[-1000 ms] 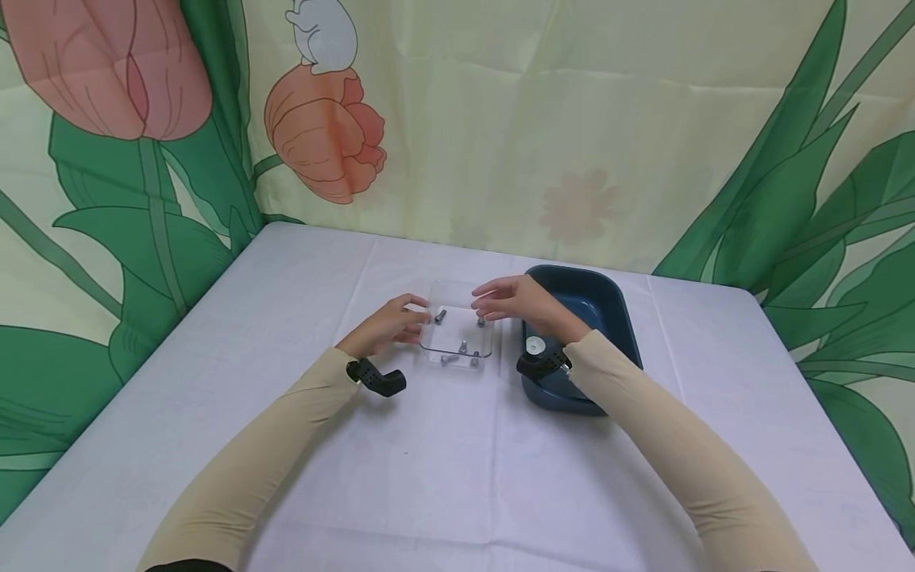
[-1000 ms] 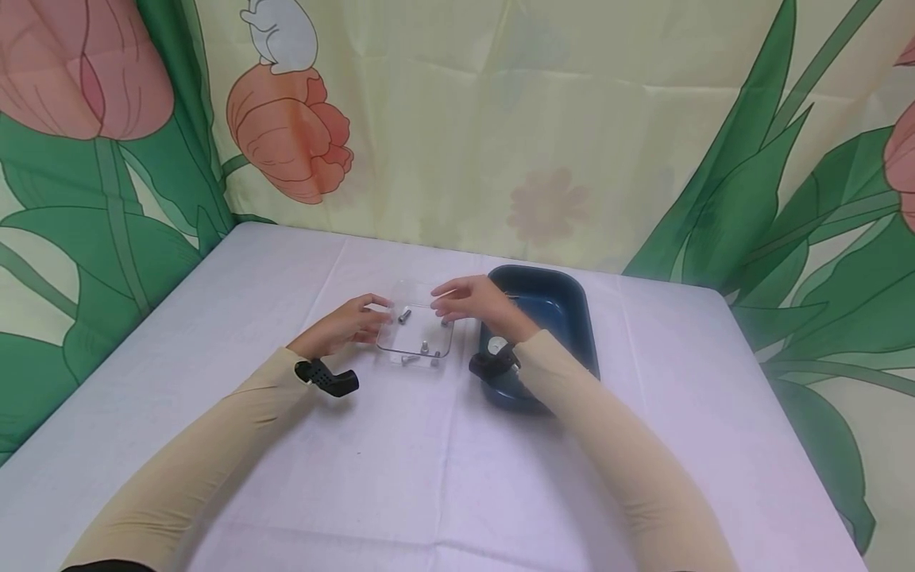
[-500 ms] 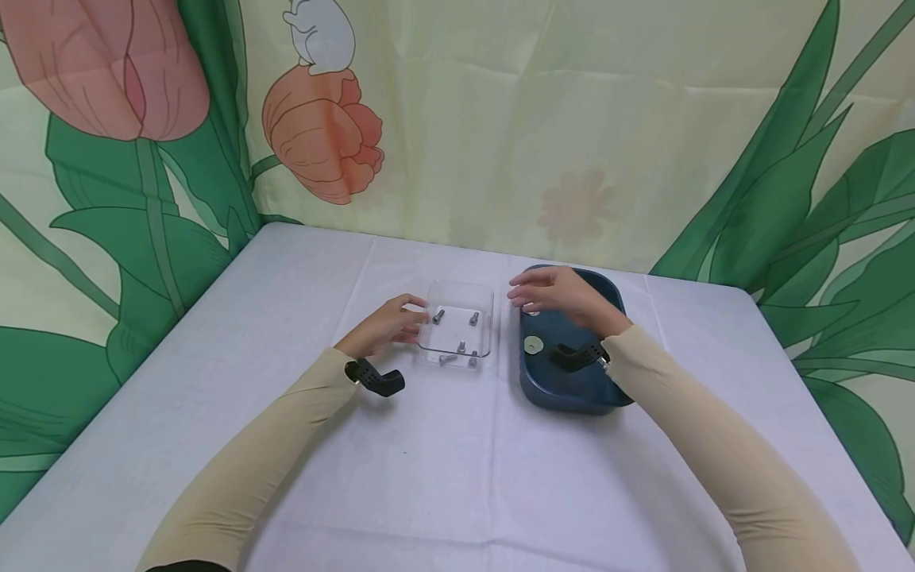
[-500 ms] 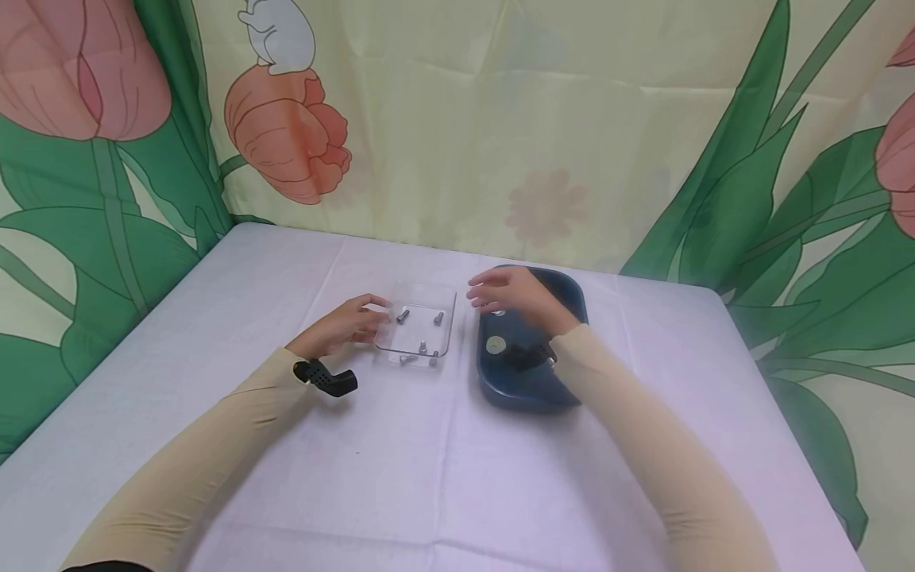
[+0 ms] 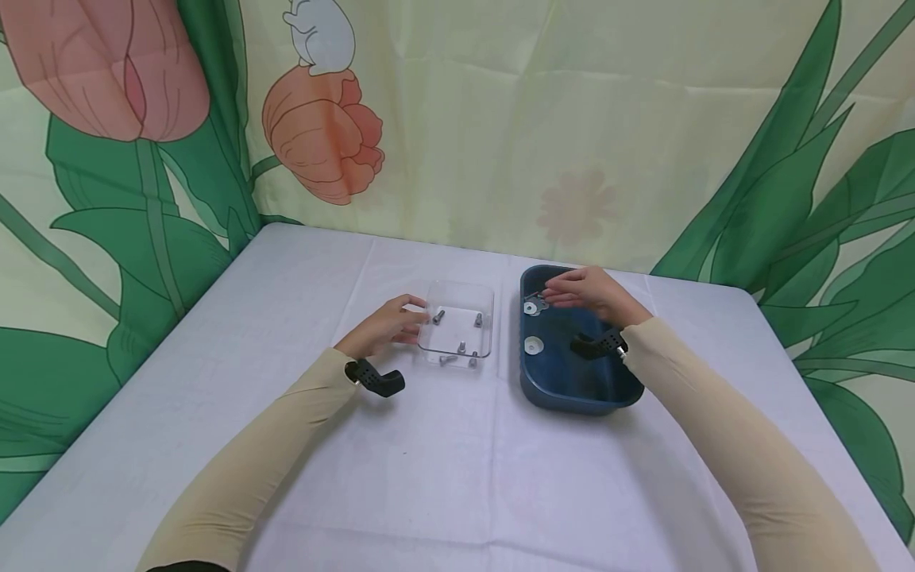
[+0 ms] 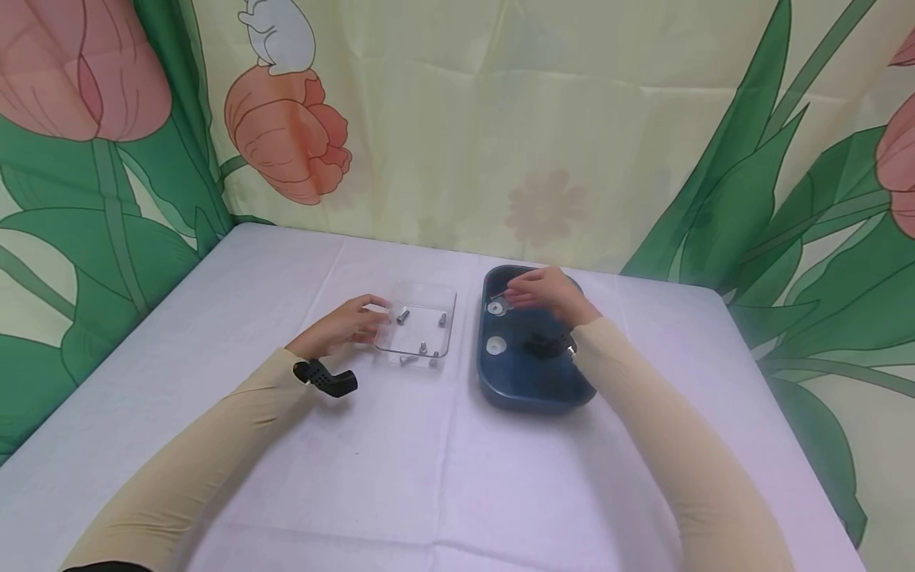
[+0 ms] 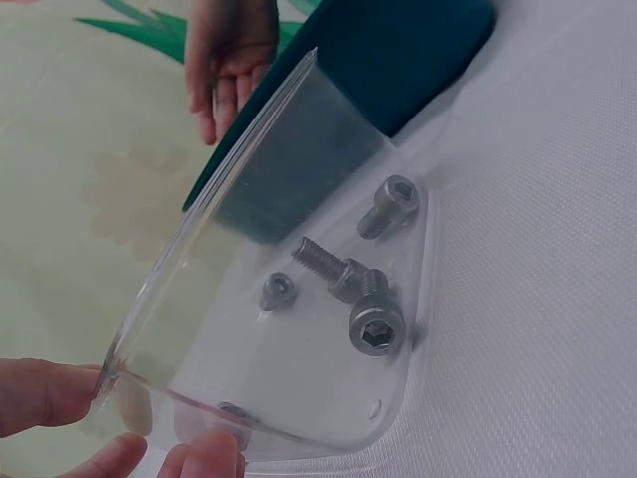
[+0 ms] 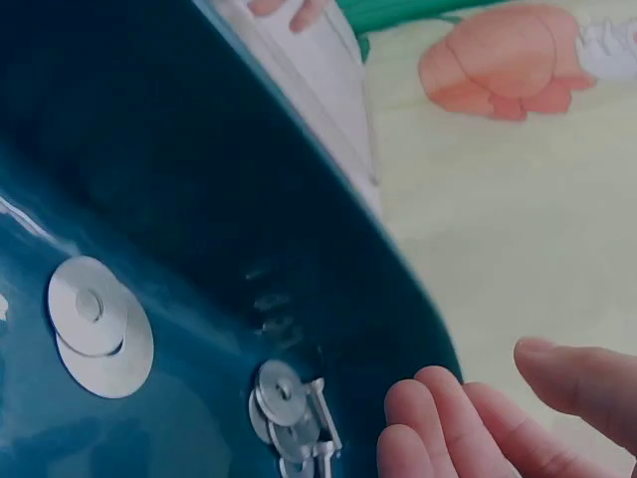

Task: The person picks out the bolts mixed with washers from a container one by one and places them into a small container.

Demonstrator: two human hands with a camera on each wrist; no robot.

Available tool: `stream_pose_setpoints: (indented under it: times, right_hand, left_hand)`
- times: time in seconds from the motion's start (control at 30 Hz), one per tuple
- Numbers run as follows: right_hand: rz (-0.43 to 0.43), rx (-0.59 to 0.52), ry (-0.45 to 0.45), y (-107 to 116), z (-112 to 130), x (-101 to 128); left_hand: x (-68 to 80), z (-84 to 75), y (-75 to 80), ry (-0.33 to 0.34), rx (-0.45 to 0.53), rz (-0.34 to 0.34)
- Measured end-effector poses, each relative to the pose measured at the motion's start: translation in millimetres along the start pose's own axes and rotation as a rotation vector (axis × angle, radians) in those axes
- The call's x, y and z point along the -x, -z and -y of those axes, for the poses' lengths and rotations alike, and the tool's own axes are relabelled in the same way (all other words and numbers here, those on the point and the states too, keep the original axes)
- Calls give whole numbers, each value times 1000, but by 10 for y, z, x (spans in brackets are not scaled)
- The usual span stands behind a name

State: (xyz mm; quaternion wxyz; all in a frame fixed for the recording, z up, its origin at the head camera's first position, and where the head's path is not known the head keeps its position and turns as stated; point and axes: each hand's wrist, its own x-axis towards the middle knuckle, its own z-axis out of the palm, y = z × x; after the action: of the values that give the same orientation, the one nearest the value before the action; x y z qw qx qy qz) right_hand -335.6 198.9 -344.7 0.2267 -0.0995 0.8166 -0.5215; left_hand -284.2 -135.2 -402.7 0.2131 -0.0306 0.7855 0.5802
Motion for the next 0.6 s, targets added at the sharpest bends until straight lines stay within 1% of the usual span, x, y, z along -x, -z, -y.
stream_pose_setpoints:
  times: [0.03, 0.13, 0.2, 0.3, 0.47, 0.53, 0.6]
  right_hand:
    - [-18, 20, -25, -3, -15, -20]
    - [-65, 25, -83, -4, -63, -86]
    - [-93, 27, -104, -3, -92, -119]
    - [-133, 22, -108, 2, -136, -160]
    - [-175, 8, -79, 23, -222, -234]
    - [-183, 13, -84, 32, -252, -258]
    - [-184, 10, -109, 38, -272, -274]
  left_hand:
    - [1, 1, 0, -3, -2, 1]
    - [1, 3, 1, -7, 1, 2]
    - [-4, 6, 1, -6, 1, 0]
    - [-6, 5, 3, 2, 4, -4]
    - [-10, 2, 4, 15, -1, -14]
    - [-13, 3, 1, 19, -6, -17]
    - [-16, 5, -2, 24, -9, -19]
